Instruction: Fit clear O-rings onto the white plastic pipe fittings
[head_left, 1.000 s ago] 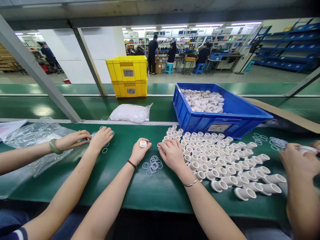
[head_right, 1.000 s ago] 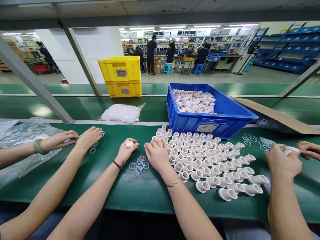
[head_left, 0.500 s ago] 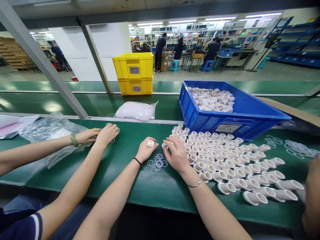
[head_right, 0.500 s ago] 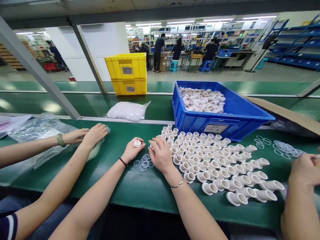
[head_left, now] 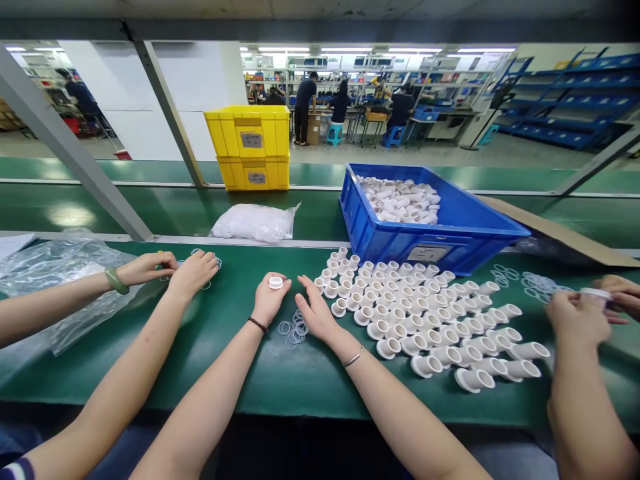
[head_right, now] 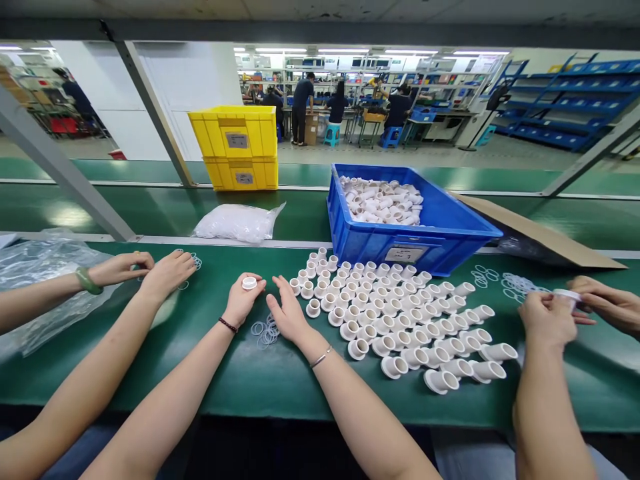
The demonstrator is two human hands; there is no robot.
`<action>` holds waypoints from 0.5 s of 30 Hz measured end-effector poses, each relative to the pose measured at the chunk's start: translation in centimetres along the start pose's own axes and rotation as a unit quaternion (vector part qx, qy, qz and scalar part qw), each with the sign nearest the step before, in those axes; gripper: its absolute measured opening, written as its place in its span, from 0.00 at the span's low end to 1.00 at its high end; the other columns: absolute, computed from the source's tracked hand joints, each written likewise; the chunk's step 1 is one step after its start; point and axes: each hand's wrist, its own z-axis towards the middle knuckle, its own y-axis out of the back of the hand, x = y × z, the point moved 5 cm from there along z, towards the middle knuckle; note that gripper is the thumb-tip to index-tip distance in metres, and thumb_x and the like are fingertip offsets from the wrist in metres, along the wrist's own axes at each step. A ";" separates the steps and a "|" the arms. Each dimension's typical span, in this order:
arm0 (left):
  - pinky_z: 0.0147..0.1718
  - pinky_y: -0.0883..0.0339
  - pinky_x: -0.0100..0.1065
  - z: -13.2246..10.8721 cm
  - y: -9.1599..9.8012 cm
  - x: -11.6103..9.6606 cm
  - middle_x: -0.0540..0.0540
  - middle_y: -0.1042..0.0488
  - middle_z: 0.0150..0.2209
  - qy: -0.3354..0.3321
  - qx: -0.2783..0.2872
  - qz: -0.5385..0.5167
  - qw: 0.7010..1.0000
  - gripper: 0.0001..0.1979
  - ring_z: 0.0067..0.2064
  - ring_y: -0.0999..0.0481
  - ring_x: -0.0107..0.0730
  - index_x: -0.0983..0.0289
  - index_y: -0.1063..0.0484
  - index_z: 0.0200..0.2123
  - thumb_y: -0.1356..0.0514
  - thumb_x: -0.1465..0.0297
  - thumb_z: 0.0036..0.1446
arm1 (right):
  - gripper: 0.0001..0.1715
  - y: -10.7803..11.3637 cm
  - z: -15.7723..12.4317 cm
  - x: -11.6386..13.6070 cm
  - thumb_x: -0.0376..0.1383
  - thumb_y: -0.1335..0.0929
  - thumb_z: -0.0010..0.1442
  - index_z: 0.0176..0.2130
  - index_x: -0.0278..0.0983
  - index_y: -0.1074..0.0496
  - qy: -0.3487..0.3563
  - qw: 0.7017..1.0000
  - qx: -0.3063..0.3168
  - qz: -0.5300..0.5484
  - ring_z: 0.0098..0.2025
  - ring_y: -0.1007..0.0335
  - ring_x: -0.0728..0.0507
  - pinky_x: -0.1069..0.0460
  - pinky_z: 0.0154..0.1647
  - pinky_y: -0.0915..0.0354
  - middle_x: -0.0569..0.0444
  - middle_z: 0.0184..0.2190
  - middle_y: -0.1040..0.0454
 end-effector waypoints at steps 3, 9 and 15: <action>0.29 0.37 0.28 -0.2 -0.1 0.0 0.51 0.28 0.28 -0.008 0.005 0.025 1.000 0.14 0.29 0.29 0.28 0.64 0.31 0.33 0.37 0.61 0.47 | 0.29 0.0 -0.1 -0.4 0.48 0.42 0.65 0.60 0.39 0.45 -0.024 0.999 -0.026 0.004 0.66 0.58 0.41 0.39 0.64 0.54 0.44 0.63 0.49; 0.30 0.36 0.28 -0.1 -0.2 0.1 0.52 0.28 0.30 -0.017 0.026 0.034 0.999 0.14 0.30 0.29 0.28 0.64 0.31 0.34 0.37 0.62 0.48 | 0.27 0.6 -0.1 -0.8 0.47 0.42 0.65 0.58 0.37 0.41 -0.043 0.997 -0.060 -0.016 0.65 0.56 0.40 0.38 0.63 0.53 0.42 0.61 0.46; 0.28 0.37 0.28 0.0 -0.3 -0.2 0.51 0.28 0.28 -0.012 -0.001 0.042 0.999 0.11 0.28 0.30 0.28 0.64 0.30 0.33 0.37 0.66 0.46 | 0.20 0.5 -0.3 -1.0 0.43 0.42 0.65 0.52 0.39 0.34 0.015 0.999 0.011 -0.034 0.60 0.44 0.41 0.38 0.61 0.47 0.45 0.56 0.37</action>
